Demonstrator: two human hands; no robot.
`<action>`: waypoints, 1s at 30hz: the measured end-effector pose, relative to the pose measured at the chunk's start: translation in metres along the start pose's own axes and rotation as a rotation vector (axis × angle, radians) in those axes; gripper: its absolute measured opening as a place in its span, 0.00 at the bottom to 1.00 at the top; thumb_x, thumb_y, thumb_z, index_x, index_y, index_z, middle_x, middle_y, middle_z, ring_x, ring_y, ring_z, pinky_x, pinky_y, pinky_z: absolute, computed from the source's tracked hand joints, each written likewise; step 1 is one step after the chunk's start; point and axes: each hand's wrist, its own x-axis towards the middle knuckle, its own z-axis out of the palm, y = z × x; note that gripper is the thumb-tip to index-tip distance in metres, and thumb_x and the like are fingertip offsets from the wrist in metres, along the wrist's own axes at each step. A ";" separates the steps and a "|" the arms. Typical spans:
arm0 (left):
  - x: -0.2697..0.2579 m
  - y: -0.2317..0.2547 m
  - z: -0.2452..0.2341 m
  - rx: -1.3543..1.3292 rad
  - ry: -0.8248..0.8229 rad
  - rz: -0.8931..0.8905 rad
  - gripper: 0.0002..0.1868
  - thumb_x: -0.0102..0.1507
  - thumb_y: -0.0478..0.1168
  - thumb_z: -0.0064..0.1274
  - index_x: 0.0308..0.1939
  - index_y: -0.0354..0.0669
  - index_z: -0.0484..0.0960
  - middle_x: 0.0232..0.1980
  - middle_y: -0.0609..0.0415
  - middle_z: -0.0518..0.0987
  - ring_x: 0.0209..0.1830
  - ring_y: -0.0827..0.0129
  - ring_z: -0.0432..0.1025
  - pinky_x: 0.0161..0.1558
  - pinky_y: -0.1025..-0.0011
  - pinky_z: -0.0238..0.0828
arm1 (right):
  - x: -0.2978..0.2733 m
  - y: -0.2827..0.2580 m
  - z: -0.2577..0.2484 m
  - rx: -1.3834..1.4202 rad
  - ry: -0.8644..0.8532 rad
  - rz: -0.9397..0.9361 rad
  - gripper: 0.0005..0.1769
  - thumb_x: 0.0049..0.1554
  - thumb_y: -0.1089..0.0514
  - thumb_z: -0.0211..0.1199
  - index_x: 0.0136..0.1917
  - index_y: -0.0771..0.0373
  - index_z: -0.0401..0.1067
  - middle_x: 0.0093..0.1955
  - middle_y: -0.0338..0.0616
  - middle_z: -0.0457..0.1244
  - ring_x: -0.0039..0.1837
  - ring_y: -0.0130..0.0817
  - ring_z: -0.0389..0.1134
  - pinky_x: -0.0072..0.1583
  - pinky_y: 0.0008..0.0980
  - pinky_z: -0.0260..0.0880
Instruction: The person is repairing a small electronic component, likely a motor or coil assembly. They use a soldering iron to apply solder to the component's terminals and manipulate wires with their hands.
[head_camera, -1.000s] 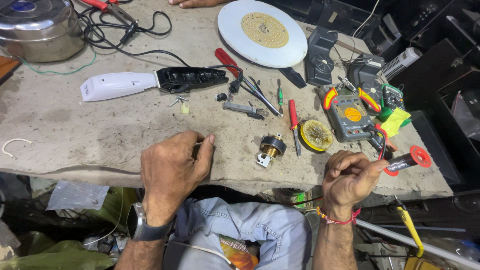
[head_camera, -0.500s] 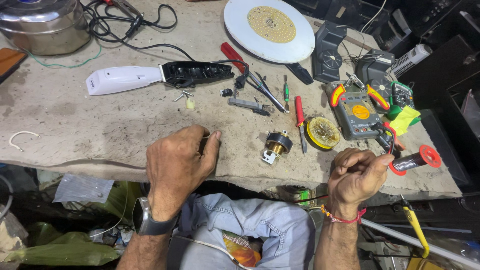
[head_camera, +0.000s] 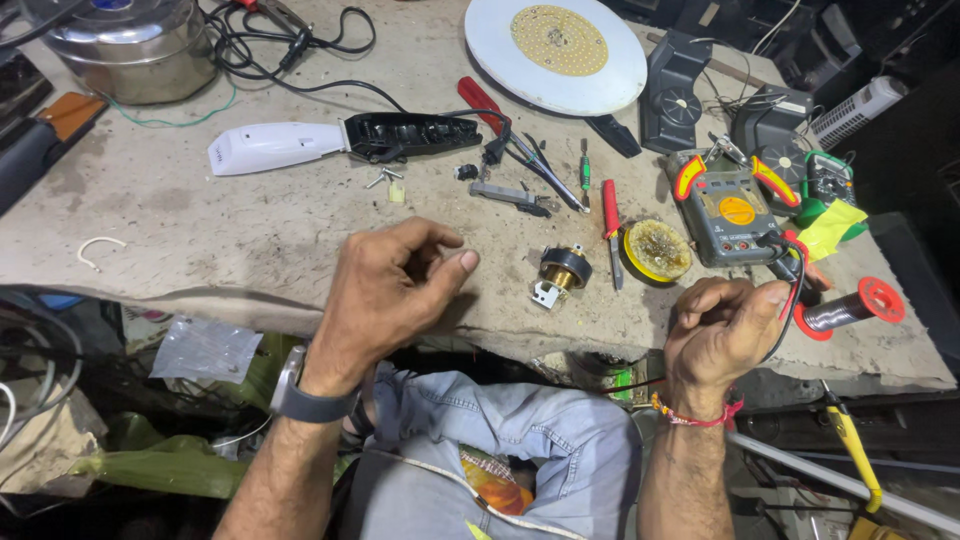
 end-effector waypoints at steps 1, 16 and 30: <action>0.001 0.004 -0.001 0.008 -0.057 0.031 0.13 0.60 0.45 0.65 0.44 0.42 0.86 0.26 0.56 0.80 0.21 0.68 0.75 0.25 0.69 0.71 | -0.002 0.000 0.000 0.006 0.003 0.000 0.42 0.73 0.29 0.47 0.31 0.65 0.60 0.25 0.46 0.53 0.27 0.31 0.52 0.31 0.27 0.49; 0.036 -0.009 0.043 0.159 -0.552 0.506 0.55 0.47 0.45 0.77 0.75 0.46 0.63 0.69 0.46 0.70 0.69 0.48 0.66 0.67 0.57 0.64 | 0.002 0.000 -0.001 -0.005 0.017 0.004 0.37 0.74 0.34 0.52 0.34 0.64 0.60 0.26 0.47 0.54 0.27 0.33 0.53 0.30 0.29 0.51; 0.055 -0.027 0.070 0.086 -0.577 0.496 0.58 0.47 0.49 0.79 0.76 0.46 0.62 0.63 0.50 0.80 0.61 0.51 0.71 0.62 0.56 0.67 | 0.003 -0.001 0.006 -0.011 0.036 0.010 0.36 0.73 0.35 0.55 0.35 0.65 0.60 0.27 0.48 0.56 0.27 0.33 0.55 0.30 0.30 0.53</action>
